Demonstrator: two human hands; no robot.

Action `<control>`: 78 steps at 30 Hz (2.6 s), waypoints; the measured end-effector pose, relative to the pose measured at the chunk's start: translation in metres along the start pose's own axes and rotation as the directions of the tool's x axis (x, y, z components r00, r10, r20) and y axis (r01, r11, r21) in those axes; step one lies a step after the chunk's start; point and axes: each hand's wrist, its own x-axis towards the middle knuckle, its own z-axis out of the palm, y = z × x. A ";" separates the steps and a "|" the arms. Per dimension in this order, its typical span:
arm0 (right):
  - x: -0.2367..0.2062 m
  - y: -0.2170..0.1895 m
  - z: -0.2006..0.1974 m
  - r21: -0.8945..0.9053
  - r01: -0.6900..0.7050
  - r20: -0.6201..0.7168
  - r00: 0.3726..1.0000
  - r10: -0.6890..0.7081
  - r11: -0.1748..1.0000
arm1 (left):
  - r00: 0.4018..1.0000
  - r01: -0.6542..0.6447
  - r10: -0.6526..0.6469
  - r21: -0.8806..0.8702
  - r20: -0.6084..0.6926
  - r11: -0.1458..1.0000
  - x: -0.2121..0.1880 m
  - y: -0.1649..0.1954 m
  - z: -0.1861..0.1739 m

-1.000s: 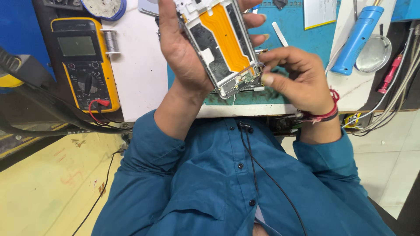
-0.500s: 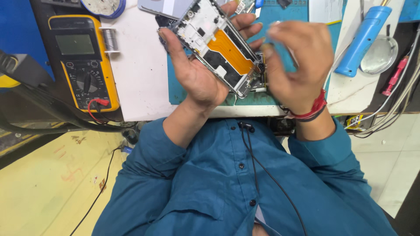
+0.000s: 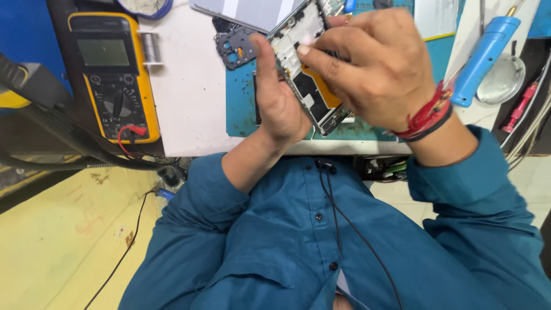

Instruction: The person pries open the back of a smartphone using a blue pry tool, then uses tweezers and a spudger to disconnect and lift out internal components including the battery. They hold the phone in one hand while working on the internals and set parts aside on the workbench.

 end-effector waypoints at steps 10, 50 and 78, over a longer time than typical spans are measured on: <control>0.003 0.020 -0.007 0.070 0.099 0.045 0.994 -0.102 0.993 | 0.997 0.074 -0.074 -0.025 0.004 0.997 0.003 -0.004 0.001; -0.024 0.003 0.003 -0.028 0.064 -0.066 0.996 -0.066 0.998 | 0.984 0.089 -0.014 0.421 -0.178 0.903 0.008 -0.035 0.021; -0.050 0.001 0.004 -0.015 -0.008 -0.117 0.993 0.006 1.000 | 0.998 0.065 -0.066 0.319 -0.007 0.946 -0.002 -0.029 0.039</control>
